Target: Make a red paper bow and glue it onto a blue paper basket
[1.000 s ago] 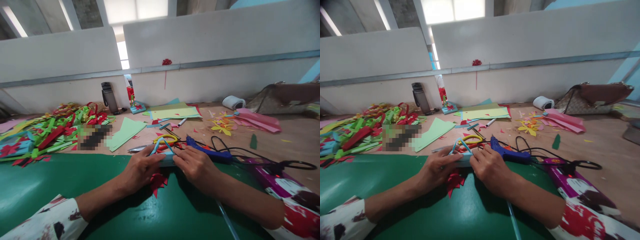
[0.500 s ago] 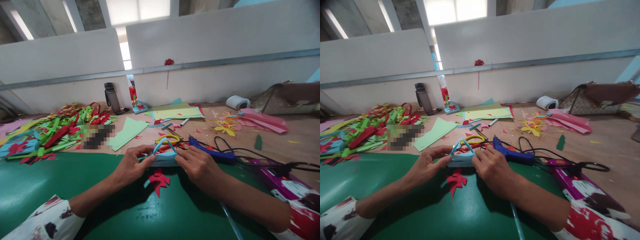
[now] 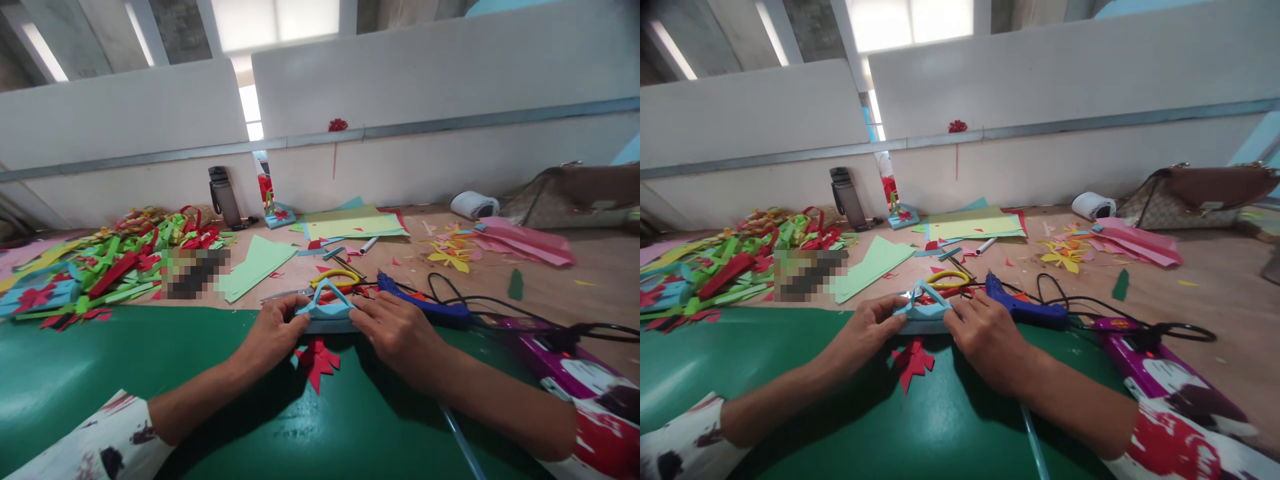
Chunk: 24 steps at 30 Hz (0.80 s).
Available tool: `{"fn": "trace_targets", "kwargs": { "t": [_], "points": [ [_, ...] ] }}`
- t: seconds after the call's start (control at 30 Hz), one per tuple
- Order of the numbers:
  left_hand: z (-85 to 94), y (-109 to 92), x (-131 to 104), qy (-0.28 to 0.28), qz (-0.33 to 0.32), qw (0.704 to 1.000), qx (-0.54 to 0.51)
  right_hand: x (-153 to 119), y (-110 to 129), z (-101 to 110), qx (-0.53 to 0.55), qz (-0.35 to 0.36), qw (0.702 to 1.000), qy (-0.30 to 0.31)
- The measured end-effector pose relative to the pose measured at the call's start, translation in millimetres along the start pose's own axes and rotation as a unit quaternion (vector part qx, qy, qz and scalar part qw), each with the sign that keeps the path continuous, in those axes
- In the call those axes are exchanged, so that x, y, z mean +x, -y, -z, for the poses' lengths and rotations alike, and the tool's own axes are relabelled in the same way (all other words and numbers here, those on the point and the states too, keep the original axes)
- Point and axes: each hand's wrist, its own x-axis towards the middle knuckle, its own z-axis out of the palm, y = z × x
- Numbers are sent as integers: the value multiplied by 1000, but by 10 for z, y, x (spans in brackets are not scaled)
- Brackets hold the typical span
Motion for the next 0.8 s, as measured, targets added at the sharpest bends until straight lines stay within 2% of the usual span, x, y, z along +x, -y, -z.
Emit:
{"fn": "trace_targets", "kwargs": {
  "t": [0.1, 0.2, 0.27, 0.33, 0.4, 0.5, 0.57, 0.67, 0.8],
  "points": [
    [34, -27, -6, 6, -14, 1000, 7, 0, 4, -6, -8, 4, 1000, -7],
    [175, -116, 46, 15, -32, 999, -13, 10, 11, 2, -18, 10, 1000, -16],
    [286, -170, 132, 15, -15, 1000, -22, 17, 11, 9, -18, 11, 1000, -21],
    [364, -188, 248, 53, 9, 999, -11, 19, 7, 10, -4, 10, 1000, -26],
    [393, -176, 363, 123, 33, 992, 5, 18, 0, 5, 21, 6, 999, -29],
    [380, -161, 475, 229, 58, 971, 19, 15, -11, -5, 51, 3, 998, -29],
    [367, -182, 499, 277, 64, 958, 18, 20, -17, -5, 60, 3, 998, -25],
    [360, -242, 493, 314, 64, 947, 4, 47, -29, 14, 76, 12, 996, -33],
    [360, -261, 489, 320, 59, 944, -46, 123, -59, 84, 71, 29, 994, -78]
  ]
}}
